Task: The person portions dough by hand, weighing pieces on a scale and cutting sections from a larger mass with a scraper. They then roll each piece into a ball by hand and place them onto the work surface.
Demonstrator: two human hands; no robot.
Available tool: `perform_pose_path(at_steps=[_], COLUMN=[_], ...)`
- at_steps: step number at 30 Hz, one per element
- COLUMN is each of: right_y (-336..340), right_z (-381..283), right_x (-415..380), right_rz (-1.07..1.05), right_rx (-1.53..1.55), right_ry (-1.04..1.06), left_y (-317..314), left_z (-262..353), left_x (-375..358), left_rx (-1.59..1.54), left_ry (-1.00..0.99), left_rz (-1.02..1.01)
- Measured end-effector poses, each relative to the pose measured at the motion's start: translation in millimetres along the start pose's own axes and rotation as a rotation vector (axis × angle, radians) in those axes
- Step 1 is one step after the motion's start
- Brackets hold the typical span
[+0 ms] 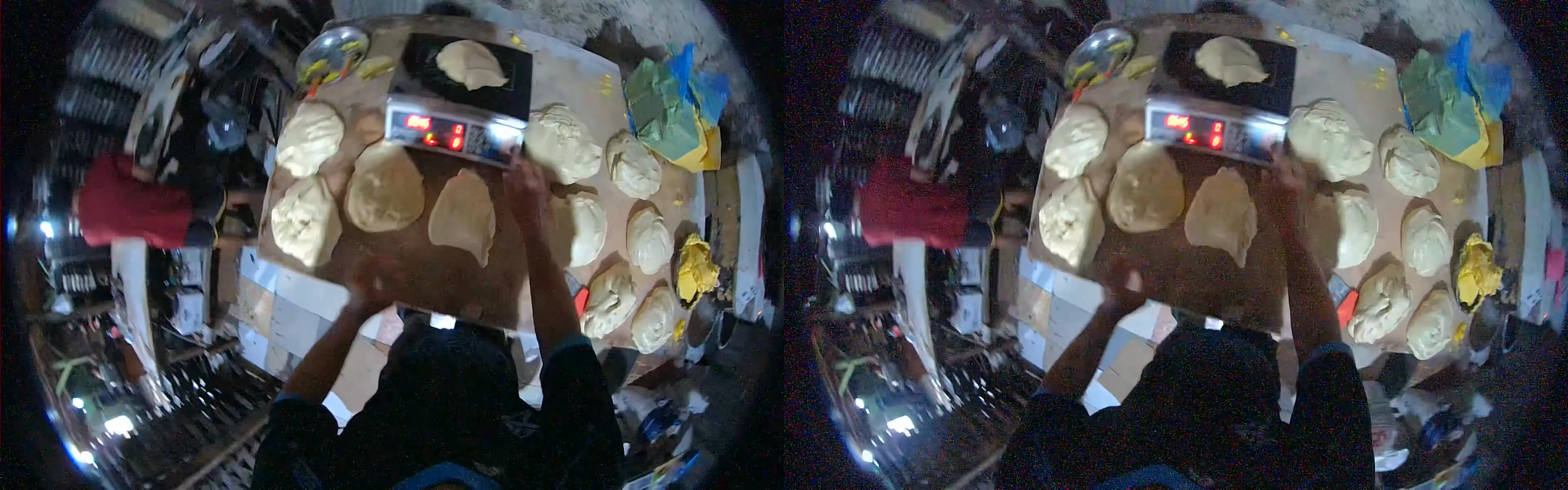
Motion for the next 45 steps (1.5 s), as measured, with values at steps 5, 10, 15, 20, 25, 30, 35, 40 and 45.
perform_pose_path(at_steps=[5, 10, 15, 20, 25, 30, 35, 40, 45], right_y=[-53.9, -19.0, -95.4, -141.9, -83.2, 50.5, 17.1, 1.3, 20.4], right_z=[153.4, 17.0, 52.7, 84.4, -5.0, -145.4, -60.8, -4.9, 9.7], right_x=[-151.7, -165.7, -106.2, -238.6, -254.2, -143.4, -203.2, -248.2, -89.0], right_rz=[-0.042, -0.098, -0.287, -0.817, -0.423, -0.364, -0.470, -0.883, -0.139], right_rx=[0.901, 0.667, 0.907, 0.560, -0.002, 0.183, -0.062, 0.001, 0.060], right_ry=[-0.227, -0.150, -0.392, -0.345, -0.074, 0.194, 0.045, 0.211, -0.332], left_y=[-121.9, -196.5, -156.7, -98.1, -79.0, 2.4, -93.2, -107.6, -130.1], left_z=[73.0, 50.3, 34.7, 22.5, 23.5, 123.9, 77.4, 46.5, -22.6], left_x=[165.1, 229.0, 179.7, 15.6, -12.4, 72.8, 7.3, -37.1, 110.2], left_rx=[0.373, 0.279, 0.066, -0.381, -0.368, -0.172, 0.043, -0.136, 0.058], left_ry=[-0.394, -0.063, 0.201, 0.252, 0.211, 0.027, -0.255, -0.284, 0.621], left_rz=[-0.495, -0.749, -0.796, -0.767, -0.653, -0.550, -0.506, -0.617, -0.475])
Point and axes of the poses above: each hand's wrist, its own x-axis towards the middle knuckle, its own y-axis out of the back of the hand, z = x × y, the point moved 5 cm from there along x, towards the middle knuckle, and after that the axes turned 4 degrees about -x, right-handed, at the moved point
